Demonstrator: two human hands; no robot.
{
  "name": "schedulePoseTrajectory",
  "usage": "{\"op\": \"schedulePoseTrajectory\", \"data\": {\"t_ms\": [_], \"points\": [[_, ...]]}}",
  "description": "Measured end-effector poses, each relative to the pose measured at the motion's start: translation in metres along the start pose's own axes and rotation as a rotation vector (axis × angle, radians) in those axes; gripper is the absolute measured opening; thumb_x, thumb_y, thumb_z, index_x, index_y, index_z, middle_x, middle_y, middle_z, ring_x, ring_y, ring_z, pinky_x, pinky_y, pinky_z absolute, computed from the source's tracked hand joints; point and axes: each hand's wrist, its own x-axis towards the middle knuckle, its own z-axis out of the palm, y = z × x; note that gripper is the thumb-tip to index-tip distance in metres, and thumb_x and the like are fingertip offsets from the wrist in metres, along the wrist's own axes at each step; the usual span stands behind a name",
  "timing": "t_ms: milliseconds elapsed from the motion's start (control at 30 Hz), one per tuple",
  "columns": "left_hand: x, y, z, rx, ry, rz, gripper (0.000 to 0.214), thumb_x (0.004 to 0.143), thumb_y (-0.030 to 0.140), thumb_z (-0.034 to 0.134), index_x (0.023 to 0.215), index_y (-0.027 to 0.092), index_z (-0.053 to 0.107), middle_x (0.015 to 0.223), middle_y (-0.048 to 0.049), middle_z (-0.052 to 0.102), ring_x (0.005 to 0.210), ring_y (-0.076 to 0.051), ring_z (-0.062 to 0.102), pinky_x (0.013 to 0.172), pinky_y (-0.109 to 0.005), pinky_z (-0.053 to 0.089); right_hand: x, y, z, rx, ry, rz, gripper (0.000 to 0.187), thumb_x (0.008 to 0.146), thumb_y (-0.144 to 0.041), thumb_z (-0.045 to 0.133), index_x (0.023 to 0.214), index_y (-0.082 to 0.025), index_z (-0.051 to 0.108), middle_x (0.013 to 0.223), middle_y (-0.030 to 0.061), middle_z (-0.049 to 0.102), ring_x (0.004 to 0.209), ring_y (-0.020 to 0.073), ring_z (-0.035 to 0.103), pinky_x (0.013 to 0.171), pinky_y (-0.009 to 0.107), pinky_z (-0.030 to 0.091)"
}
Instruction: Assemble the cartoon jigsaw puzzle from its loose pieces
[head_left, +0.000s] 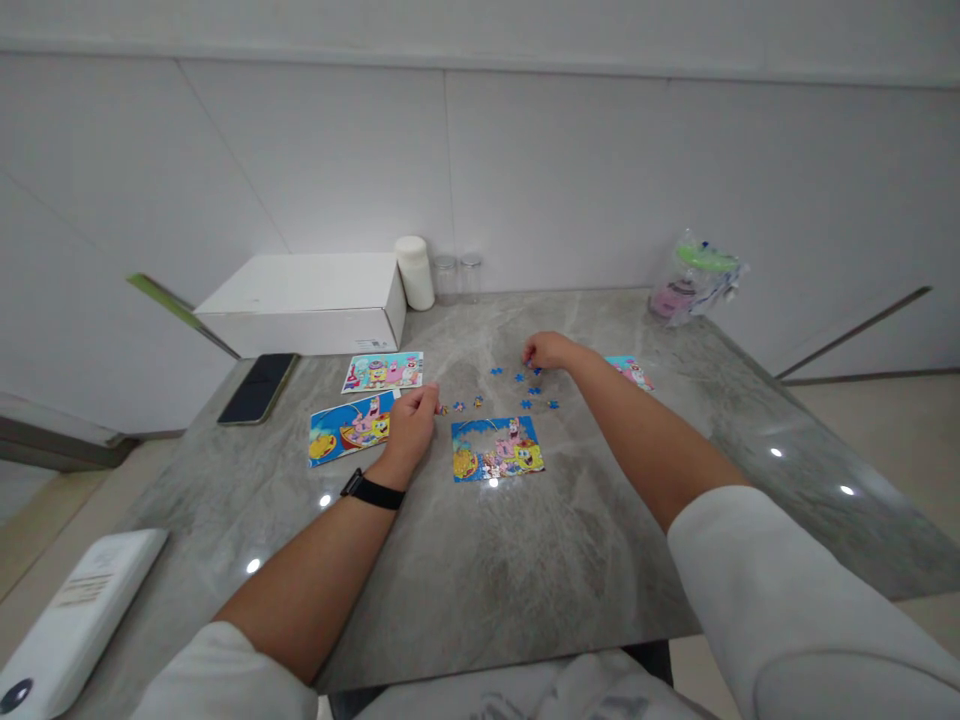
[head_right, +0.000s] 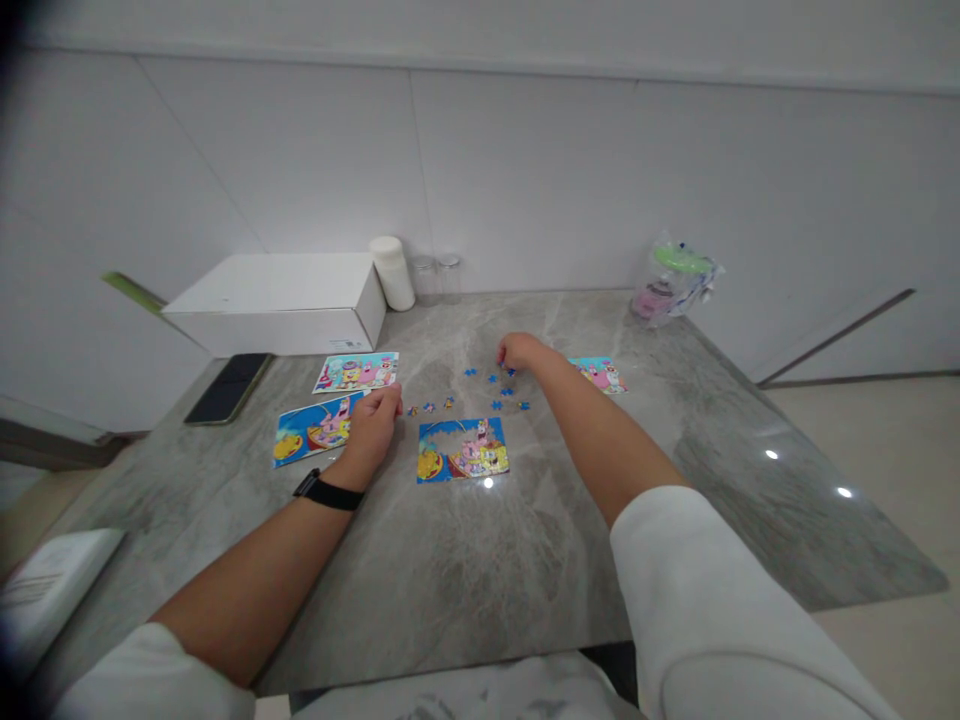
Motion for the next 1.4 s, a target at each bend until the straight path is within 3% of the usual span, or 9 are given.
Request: {"op": "schedulePoseTrajectory", "data": {"t_ms": [200,300,367,533,833,1400], "points": [[-0.005,0.007,0.002,-0.002,-0.047,0.016,0.045,0.096,0.050,0.050,0.061,0.021,0.051,0.059,0.0020,0.051,0.062,-0.015,0.049,0.065,-0.028,0.039,-0.034,-0.001,0.000,0.228,0.116,-0.103,0.024,0.083,-0.014,0.071,0.106,-0.016,0.078,0.100,0.0065,0.081,0.087,0.0162,0.072,0.076,0.022,0.053],[-0.007,0.007,0.003,0.009,-0.077,0.050,0.046,0.097,0.050,0.050,0.062,0.021,0.052,0.060,0.0019,0.051,0.063,-0.015,0.050,0.066,-0.029,0.039,-0.065,-0.007,0.003,0.729,0.121,-0.221,0.016,0.079,-0.019,0.076,0.095,-0.016,0.074,0.083,0.0043,0.077,0.075,0.0151,0.070,0.072,0.025,0.055],[-0.008,0.007,0.003,0.022,-0.094,0.069,0.047,0.098,0.051,0.049,0.062,0.020,0.053,0.059,0.0020,0.051,0.063,-0.015,0.051,0.066,-0.029,0.038,-0.087,-0.014,0.005,0.970,0.089,-0.268,0.021,0.074,-0.025,0.083,0.092,-0.017,0.073,0.079,0.0028,0.075,0.073,0.0151,0.069,0.072,0.027,0.057],[-0.013,0.010,0.007,0.024,-0.156,0.115,0.046,0.098,0.051,0.051,0.065,0.020,0.056,0.061,0.0021,0.053,0.063,-0.015,0.050,0.065,-0.028,0.039,-0.125,-0.036,0.015,1.293,0.106,-0.229,0.037,0.065,-0.034,0.093,0.090,-0.019,0.071,0.078,0.0015,0.075,0.073,0.0156,0.071,0.075,0.031,0.059],[-0.030,0.027,0.015,-0.113,-0.444,0.189,0.031,0.093,0.048,0.065,0.096,0.017,0.070,0.079,-0.0013,0.066,0.071,-0.014,0.057,0.066,-0.025,0.045,-0.137,-0.078,0.053,1.384,0.033,-0.212,0.037,0.063,-0.036,0.092,0.088,-0.020,0.070,0.073,-0.0017,0.071,0.067,0.0132,0.065,0.069,0.028,0.052],[-0.031,0.032,0.017,-0.099,-0.495,0.061,0.036,0.089,0.052,0.063,0.079,0.018,0.062,0.071,0.0006,0.059,0.067,-0.013,0.051,0.064,-0.025,0.040,-0.132,-0.083,0.062,1.293,0.031,-0.241,0.038,0.066,-0.040,0.089,0.091,-0.021,0.067,0.075,-0.0021,0.071,0.070,0.0139,0.066,0.070,0.029,0.053]]}}
